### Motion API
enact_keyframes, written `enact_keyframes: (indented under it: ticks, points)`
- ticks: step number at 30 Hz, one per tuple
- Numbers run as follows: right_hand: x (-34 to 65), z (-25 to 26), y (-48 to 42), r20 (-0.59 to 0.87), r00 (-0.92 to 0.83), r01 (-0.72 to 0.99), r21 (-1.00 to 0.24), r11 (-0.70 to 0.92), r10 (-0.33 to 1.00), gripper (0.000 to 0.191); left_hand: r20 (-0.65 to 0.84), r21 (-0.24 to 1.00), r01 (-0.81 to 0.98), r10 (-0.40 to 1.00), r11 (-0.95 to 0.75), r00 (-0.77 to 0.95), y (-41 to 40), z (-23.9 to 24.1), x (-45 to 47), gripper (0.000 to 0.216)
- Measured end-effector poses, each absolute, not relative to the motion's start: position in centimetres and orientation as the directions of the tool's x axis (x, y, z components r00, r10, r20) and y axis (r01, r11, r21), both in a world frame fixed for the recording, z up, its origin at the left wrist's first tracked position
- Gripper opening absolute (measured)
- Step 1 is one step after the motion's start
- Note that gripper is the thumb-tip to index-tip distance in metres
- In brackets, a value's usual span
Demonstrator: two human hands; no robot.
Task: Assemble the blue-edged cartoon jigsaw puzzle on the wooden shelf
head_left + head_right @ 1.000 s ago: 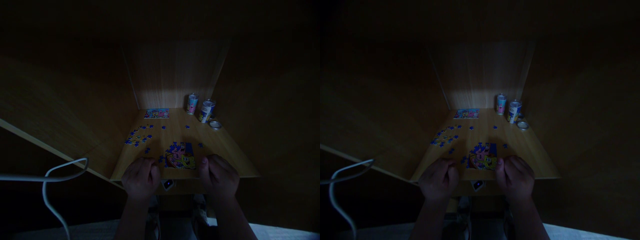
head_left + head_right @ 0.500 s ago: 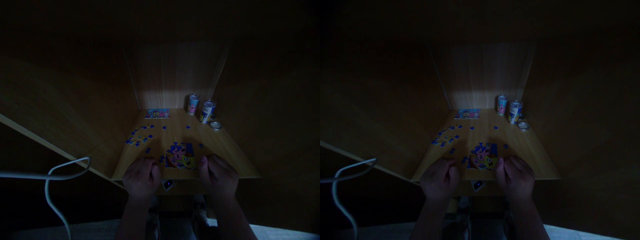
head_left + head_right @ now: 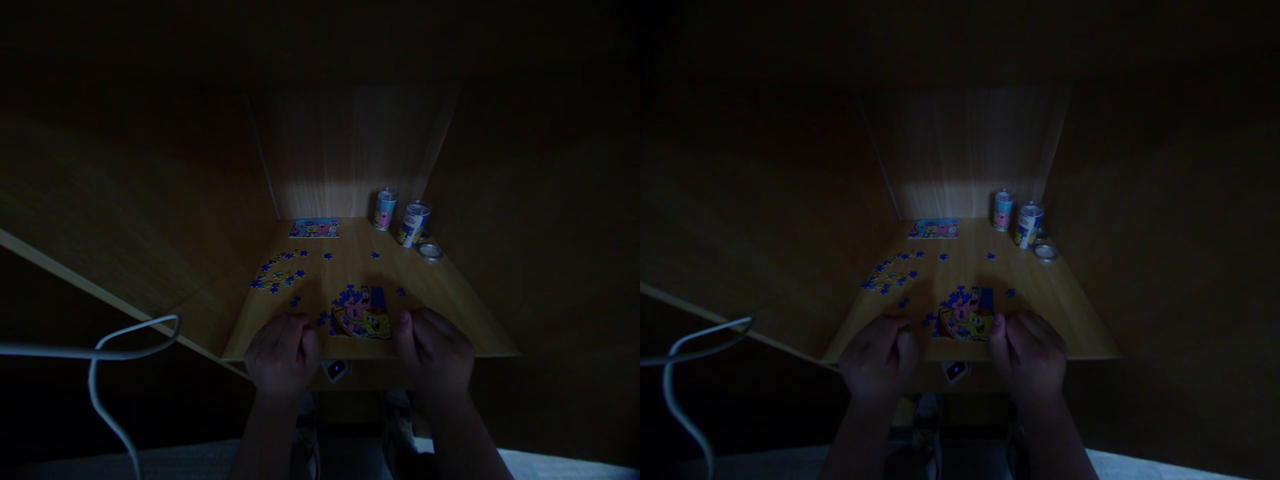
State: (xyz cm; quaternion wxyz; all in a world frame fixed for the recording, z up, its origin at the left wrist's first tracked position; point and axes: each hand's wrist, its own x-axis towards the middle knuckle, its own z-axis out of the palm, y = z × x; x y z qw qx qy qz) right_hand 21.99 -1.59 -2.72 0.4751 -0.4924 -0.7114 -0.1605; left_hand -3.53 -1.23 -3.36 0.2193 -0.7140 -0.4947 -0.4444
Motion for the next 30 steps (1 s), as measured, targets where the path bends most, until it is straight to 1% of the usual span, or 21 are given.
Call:
enact_keyframes:
  ticks: [6, 13, 18, 30]
  points:
    - [21.99, -2.84, -1.66, 0.832, -0.064, 0.853, -0.241, 0.463, 0.551, 0.04, 0.865, 0.125, 0.901, 0.49, -0.416, 0.106, -1.15, -2.75, -3.21, 0.019]
    - [21.9, -2.71, -1.55, 0.837, -0.075, 0.863, -0.219, 0.456, 0.543, 0.042, 0.854, 0.143, 0.896, 0.51, -0.42, 0.103, -1.27, -2.6, -3.12, 0.02]
    - [22.01, -3.1, -1.48, 0.831, -0.074, 0.869, -0.218, 0.445, 0.551, 0.04, 0.846, 0.156, 0.902, 0.525, -0.404, 0.089, -1.35, -2.79, -3.23, 0.02]
    - [21.82, -2.65, -1.64, 0.825, -0.076, 0.868, -0.221, 0.444, 0.56, 0.041, 0.86, 0.13, 0.902, 0.5, -0.412, 0.105, -1.22, -2.51, -3.08, 0.02]
